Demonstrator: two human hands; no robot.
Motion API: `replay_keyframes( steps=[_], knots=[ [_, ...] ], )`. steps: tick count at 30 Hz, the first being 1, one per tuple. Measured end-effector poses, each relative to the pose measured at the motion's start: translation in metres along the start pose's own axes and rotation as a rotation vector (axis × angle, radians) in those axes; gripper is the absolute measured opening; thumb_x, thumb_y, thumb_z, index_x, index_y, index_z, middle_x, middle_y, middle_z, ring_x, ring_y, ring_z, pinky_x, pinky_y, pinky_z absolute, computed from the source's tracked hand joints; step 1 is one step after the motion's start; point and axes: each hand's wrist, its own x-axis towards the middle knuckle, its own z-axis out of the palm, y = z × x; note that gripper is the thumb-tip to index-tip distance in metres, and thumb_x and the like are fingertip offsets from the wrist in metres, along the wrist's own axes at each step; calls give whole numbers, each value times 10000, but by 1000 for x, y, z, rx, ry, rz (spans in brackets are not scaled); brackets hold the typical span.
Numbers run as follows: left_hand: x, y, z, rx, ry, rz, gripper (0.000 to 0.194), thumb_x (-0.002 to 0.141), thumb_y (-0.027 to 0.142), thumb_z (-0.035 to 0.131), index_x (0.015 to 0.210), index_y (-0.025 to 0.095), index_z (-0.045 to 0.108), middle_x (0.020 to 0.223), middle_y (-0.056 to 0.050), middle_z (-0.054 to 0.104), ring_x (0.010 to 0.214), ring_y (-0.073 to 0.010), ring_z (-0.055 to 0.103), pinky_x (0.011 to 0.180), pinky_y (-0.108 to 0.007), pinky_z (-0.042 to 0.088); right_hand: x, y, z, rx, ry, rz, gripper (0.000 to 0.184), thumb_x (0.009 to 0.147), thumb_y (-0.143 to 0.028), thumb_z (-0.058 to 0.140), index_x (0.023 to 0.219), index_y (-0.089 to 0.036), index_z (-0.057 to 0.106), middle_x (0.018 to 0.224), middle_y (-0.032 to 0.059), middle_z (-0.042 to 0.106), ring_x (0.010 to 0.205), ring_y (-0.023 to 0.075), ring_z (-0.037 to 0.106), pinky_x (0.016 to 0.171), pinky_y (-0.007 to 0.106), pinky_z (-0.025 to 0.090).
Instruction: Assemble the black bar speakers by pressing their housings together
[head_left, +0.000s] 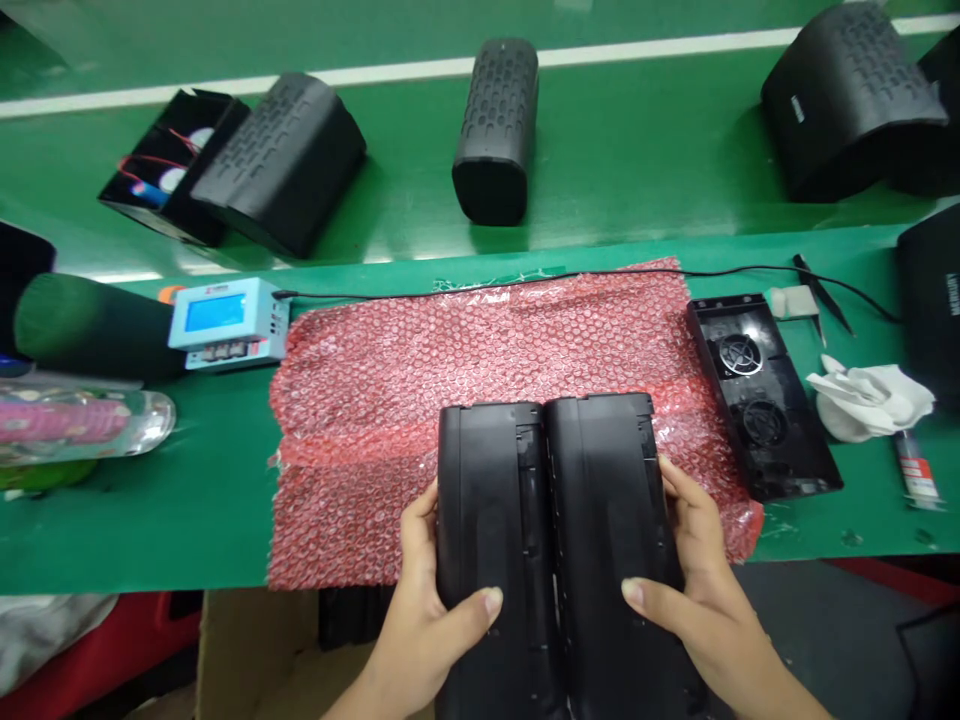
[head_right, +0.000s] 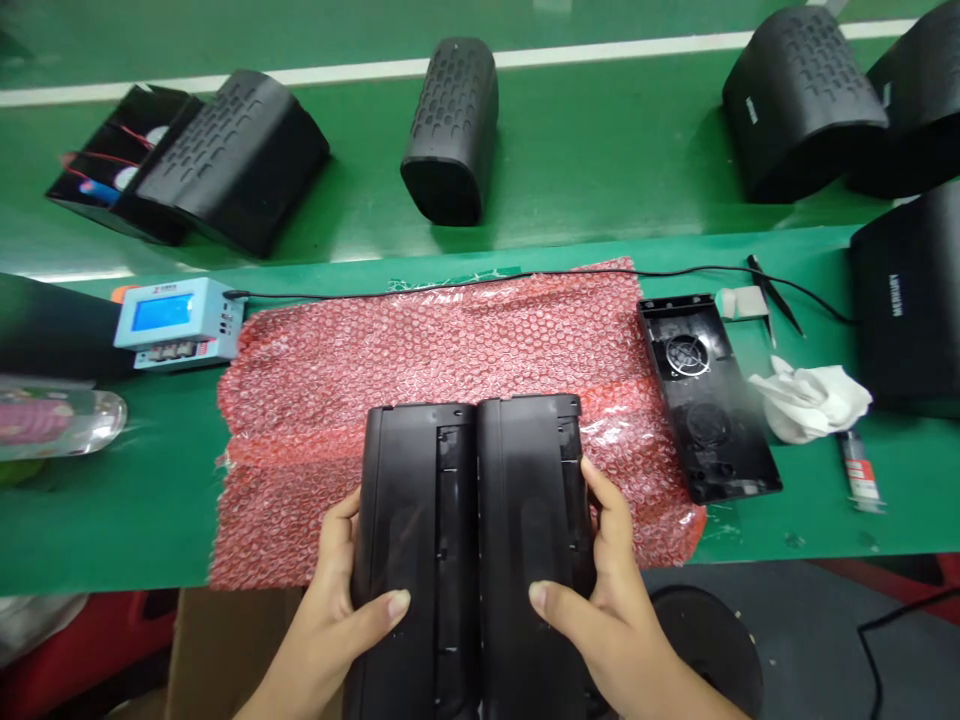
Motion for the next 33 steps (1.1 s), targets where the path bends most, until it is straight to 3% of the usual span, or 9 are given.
replay_keyframes(
  steps=[12,23,33],
  knots=[
    [-1,1,0,16,-1,18,766,730,394,665,1321,260,197,1293,-69,401,1184,-235,417,980,-323,373,-1,-2,0,-67,14,-16,706,781,-264,592,1374,-367,224,1442,-43,301,1335,154,275,1015,261,365],
    [-1,2,2,-2,10,8,771,721,383,673,1325,244,213,1312,-85,400,1191,-259,413,979,-343,370,0,-3,1,-69,5,-3,715,792,-275,577,1390,-317,186,1455,20,270,1344,217,264,1029,366,371],
    [-1,3,1,26,10,0,775,734,393,664,1330,237,193,1317,-88,397,1208,-251,411,989,-328,369,1,-2,0,-43,2,-3,717,789,-280,600,1383,-348,204,1451,-20,285,1342,188,262,1019,308,374]
  ],
)
